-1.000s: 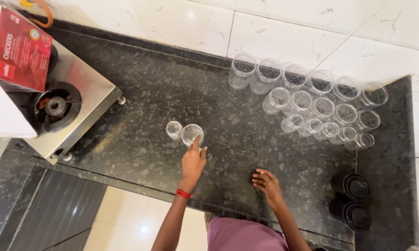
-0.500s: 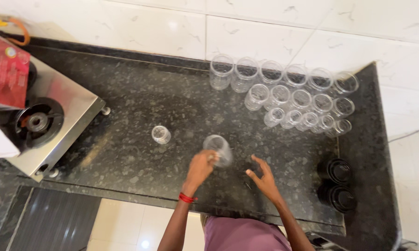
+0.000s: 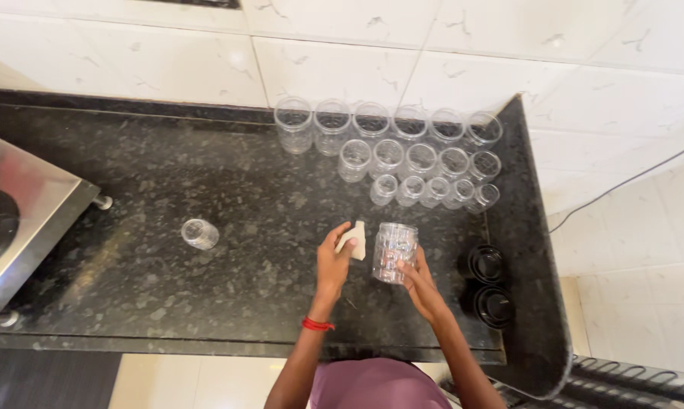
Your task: The person wipes the exterior of multiple clear plastic containers and black lids with a white cloth on a dark countertop. The person handles each container and lid individually, wiping them and placing them back in rows.
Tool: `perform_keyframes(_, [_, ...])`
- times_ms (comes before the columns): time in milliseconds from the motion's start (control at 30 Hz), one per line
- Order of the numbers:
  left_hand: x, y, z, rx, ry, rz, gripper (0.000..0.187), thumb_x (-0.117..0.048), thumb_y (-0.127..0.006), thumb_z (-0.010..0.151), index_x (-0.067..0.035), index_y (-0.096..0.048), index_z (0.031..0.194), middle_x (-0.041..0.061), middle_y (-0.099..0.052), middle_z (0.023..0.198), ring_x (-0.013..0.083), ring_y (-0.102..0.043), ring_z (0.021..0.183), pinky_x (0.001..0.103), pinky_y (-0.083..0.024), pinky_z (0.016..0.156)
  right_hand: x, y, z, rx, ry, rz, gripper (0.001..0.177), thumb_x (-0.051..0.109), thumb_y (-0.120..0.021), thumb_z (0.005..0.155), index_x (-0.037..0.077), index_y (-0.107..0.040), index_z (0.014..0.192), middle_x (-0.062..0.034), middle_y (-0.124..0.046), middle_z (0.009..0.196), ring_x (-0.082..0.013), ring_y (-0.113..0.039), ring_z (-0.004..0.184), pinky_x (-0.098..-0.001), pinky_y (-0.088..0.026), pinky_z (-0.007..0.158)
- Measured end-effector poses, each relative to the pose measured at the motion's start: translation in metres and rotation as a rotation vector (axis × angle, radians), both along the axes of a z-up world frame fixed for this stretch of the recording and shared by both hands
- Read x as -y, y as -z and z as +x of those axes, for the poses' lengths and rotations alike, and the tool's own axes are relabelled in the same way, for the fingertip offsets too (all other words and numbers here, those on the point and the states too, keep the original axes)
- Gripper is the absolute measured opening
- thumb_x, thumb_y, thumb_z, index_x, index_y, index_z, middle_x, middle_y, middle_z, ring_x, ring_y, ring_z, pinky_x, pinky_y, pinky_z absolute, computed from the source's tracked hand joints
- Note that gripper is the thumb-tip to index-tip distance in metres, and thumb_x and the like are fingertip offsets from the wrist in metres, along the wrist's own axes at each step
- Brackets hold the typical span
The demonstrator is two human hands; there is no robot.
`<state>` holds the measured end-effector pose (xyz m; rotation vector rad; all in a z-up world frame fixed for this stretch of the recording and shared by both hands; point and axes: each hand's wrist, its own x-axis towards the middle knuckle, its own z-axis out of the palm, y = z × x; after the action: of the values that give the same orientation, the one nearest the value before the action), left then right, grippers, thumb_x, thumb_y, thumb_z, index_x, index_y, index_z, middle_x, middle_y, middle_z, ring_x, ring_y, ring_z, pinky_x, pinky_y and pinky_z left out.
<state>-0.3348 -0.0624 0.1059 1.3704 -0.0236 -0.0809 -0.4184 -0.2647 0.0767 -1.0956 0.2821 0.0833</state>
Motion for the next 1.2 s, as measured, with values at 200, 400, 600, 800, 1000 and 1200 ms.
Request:
perform_keyframes(200, [0.055,0.009,-0.036,0.419,-0.075,0.200,0.050,0.007,-0.047,0.096,-0.001,-0.058,0.144,0.020,-0.061,0.150,0.0309,-0.056,0.142,0.036,-0.046,0.114,0.006,0.001,0.012,-0.032,0.048,-0.047,0.072,0.033,-0.066,0.091,0.019,-0.027,0.149,-0.0090,-0.053,0.140,-0.0269,-0.057,0.125,-0.0473,-0.053,0.099])
perform_keyframes(400, [0.091,-0.018,-0.076,0.771,0.204,0.690,0.050,-0.017,-0.050,0.106,-0.003,-0.043,0.154,0.016,-0.043,0.161,0.0366,-0.031,0.153,0.051,-0.022,0.126,0.018,0.002,0.021,0.002,0.188,0.074,0.064,0.057,-0.040,0.110,0.006,-0.032,0.147,-0.0212,-0.048,0.135,-0.0363,-0.055,0.120,-0.0510,-0.054,0.096])
perform_keyframes(600, [0.107,-0.029,-0.035,0.581,0.039,0.543,0.051,-0.016,-0.041,0.110,-0.004,-0.040,0.159,0.015,-0.036,0.168,0.0365,-0.026,0.159,0.051,-0.020,0.130,-0.001,-0.002,0.028,0.074,0.300,-0.033,0.064,0.058,-0.042,0.102,0.015,-0.034,0.149,-0.0081,-0.050,0.147,-0.0213,-0.051,0.136,-0.0375,-0.047,0.109])
perform_keyframes(800, [0.108,-0.036,-0.050,0.728,0.111,0.733,0.051,-0.019,-0.047,0.109,-0.002,-0.042,0.156,0.015,-0.038,0.166,0.0356,-0.029,0.157,0.052,-0.017,0.130,0.016,-0.020,0.036,0.086,0.326,-0.036,0.058,0.056,-0.043,0.106,0.007,-0.038,0.137,-0.0164,-0.053,0.130,-0.0293,-0.057,0.119,-0.0456,-0.051,0.098])
perform_keyframes(1000, [0.109,-0.038,-0.035,0.540,0.050,0.572,0.049,-0.020,-0.040,0.112,0.001,-0.039,0.156,0.018,-0.034,0.167,0.0381,-0.025,0.158,0.050,-0.019,0.129,0.002,-0.022,0.030,0.089,0.281,-0.044,0.056,0.054,-0.041,0.106,0.010,-0.042,0.140,-0.0103,-0.054,0.136,-0.0213,-0.054,0.126,-0.0369,-0.050,0.104])
perform_keyframes(1200, [0.105,-0.026,-0.055,0.671,0.209,0.704,0.049,-0.024,-0.035,0.112,-0.004,-0.041,0.157,0.016,-0.038,0.166,0.0329,-0.027,0.157,0.050,-0.015,0.130,0.026,-0.020,0.042,-0.121,0.340,-0.196,0.049,0.047,-0.037,0.105,0.011,-0.036,0.138,-0.0132,-0.057,0.128,-0.0262,-0.061,0.117,-0.0418,-0.055,0.097])
